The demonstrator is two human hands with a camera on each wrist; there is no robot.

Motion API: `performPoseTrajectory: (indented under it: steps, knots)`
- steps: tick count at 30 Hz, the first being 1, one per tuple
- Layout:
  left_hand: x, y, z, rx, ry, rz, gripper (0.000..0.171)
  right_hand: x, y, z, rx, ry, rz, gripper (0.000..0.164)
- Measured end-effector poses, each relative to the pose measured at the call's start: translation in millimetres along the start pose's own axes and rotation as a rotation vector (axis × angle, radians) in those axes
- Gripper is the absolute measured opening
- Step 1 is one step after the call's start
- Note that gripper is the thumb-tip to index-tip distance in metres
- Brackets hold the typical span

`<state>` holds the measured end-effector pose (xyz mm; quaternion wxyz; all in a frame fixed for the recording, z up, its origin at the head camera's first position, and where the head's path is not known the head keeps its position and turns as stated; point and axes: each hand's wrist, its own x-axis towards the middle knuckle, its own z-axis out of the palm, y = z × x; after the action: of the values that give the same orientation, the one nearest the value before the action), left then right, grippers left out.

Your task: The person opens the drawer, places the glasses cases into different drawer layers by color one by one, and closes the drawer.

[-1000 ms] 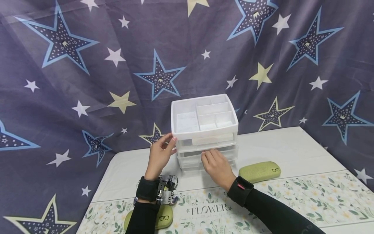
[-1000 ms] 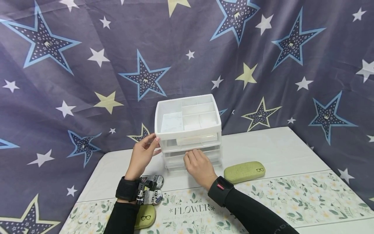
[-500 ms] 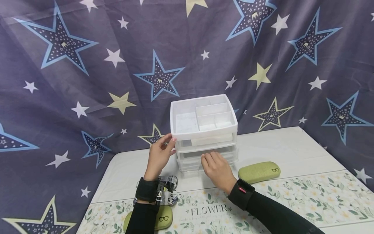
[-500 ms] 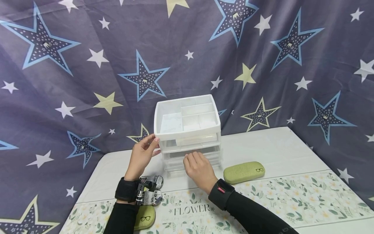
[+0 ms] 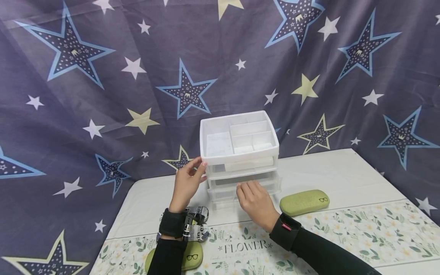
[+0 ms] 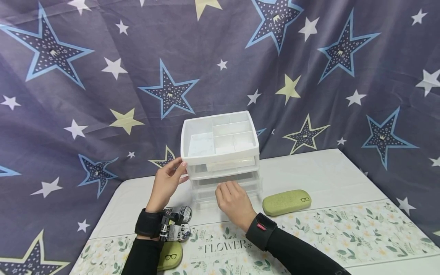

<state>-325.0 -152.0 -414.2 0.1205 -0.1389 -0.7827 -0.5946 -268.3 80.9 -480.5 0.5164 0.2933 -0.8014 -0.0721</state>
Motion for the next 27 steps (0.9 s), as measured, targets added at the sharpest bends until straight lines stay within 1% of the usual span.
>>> performPoseTrajectory:
  steps: [13, 18, 27]
  knots:
    - [0.0, 1.1, -0.1, -0.002, -0.007, 0.002, 0.056, 0, -2, -8, -0.035, 0.002, -0.023, 0.038]
    - [0.3, 1.1, -0.1, 0.003, 0.001, 0.001, 0.055, 0, -4, -11, -0.032, 0.003, -0.025, 0.036]
    - [0.4, 0.0, 0.4, 0.009, 0.003, -0.002, 0.054, -3, -6, -15, -0.033, 0.028, -0.033, 0.034]
